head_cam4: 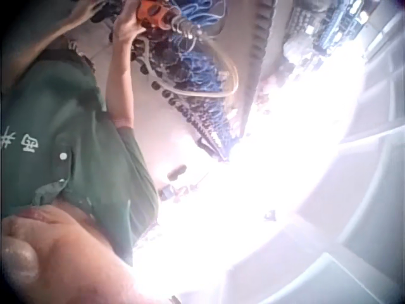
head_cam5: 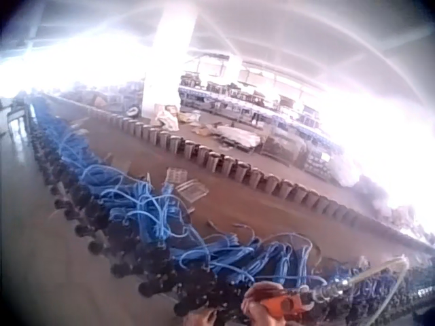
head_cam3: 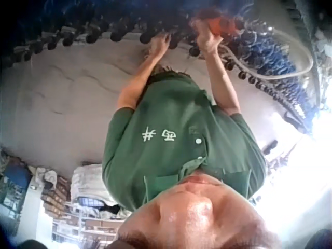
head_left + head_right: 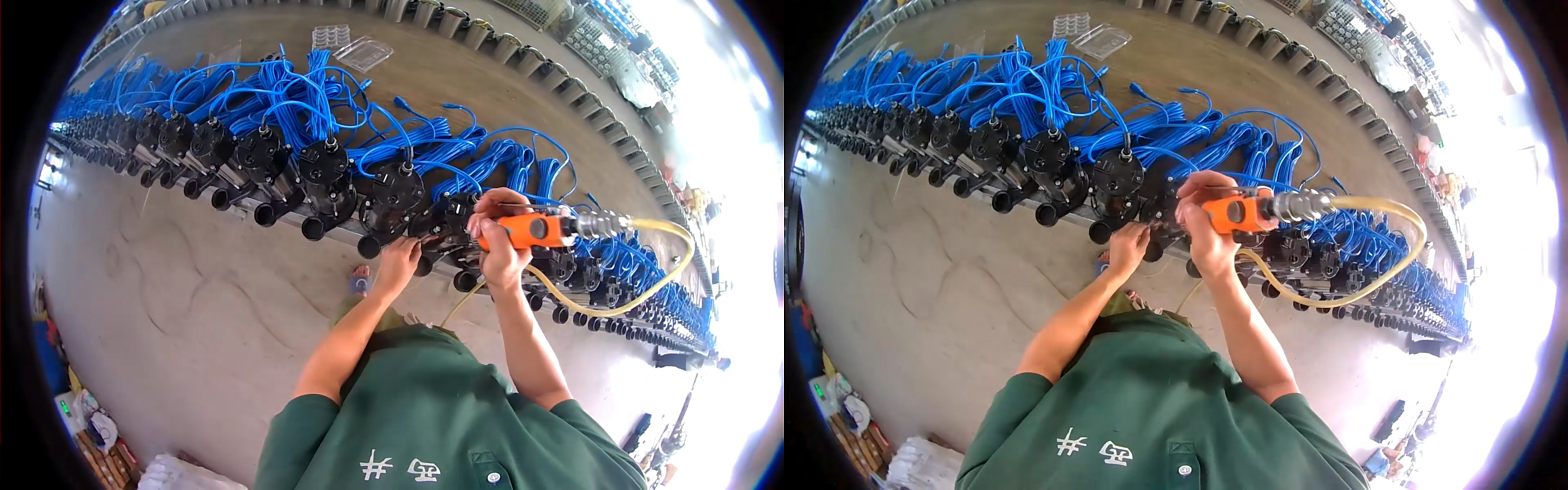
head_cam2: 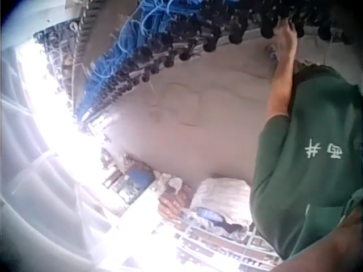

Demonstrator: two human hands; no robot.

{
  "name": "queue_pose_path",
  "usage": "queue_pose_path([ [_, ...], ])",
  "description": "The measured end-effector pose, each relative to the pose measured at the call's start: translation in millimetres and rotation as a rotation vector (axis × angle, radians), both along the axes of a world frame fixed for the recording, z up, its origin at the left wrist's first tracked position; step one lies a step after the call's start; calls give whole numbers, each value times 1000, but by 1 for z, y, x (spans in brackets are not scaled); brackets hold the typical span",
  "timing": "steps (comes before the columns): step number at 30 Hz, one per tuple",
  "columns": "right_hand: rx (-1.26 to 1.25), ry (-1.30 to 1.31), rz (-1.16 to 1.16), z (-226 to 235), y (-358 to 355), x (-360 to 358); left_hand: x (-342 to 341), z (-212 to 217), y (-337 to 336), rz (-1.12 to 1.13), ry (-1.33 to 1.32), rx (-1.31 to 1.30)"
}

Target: The person assembles a row of water pumps by using an air-powered screwdriver to tighten screws on each pump housing.

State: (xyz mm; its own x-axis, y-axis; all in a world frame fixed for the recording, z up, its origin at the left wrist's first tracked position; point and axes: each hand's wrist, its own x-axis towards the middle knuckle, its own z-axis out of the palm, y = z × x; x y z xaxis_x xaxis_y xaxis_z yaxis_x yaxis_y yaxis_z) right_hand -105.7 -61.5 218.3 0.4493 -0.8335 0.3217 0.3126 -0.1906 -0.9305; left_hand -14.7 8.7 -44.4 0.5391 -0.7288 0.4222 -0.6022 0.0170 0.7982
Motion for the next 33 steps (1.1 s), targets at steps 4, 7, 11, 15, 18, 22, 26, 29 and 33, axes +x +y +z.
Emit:
queue_pose_path([
  [4, -29, -11, 87, -25, -13, 14, 1, -2, 0, 41, -35, 5],
  [7, -74, 59, 97, -33, -15, 20, 1, -3, -1, 60, -21, 13],
  [11, -58, 58, 115, -46, -16, 24, 2, -8, -4, 48, -12, 28],
  [15, 6, -8, 144, -53, -26, 27, 5, -10, -3, -4, -24, 64],
  [18, -42, 31, 134, -53, -24, 31, 3, -10, -2, -5, -43, 74],
  [22, -47, 2, 149, -39, -21, 28, 3, -4, -1, 28, -77, 114],
  [26, -107, -100, 158, 1, -27, -2, 9, 68, 20, 59, 32, 4],
  [29, -113, -45, -19, 8, -40, -15, 43, 195, 20, -7, -34, -156],
  [33, 35, 51, -99, -9, -40, -16, 96, 302, -69, -220, -182, -102],
])
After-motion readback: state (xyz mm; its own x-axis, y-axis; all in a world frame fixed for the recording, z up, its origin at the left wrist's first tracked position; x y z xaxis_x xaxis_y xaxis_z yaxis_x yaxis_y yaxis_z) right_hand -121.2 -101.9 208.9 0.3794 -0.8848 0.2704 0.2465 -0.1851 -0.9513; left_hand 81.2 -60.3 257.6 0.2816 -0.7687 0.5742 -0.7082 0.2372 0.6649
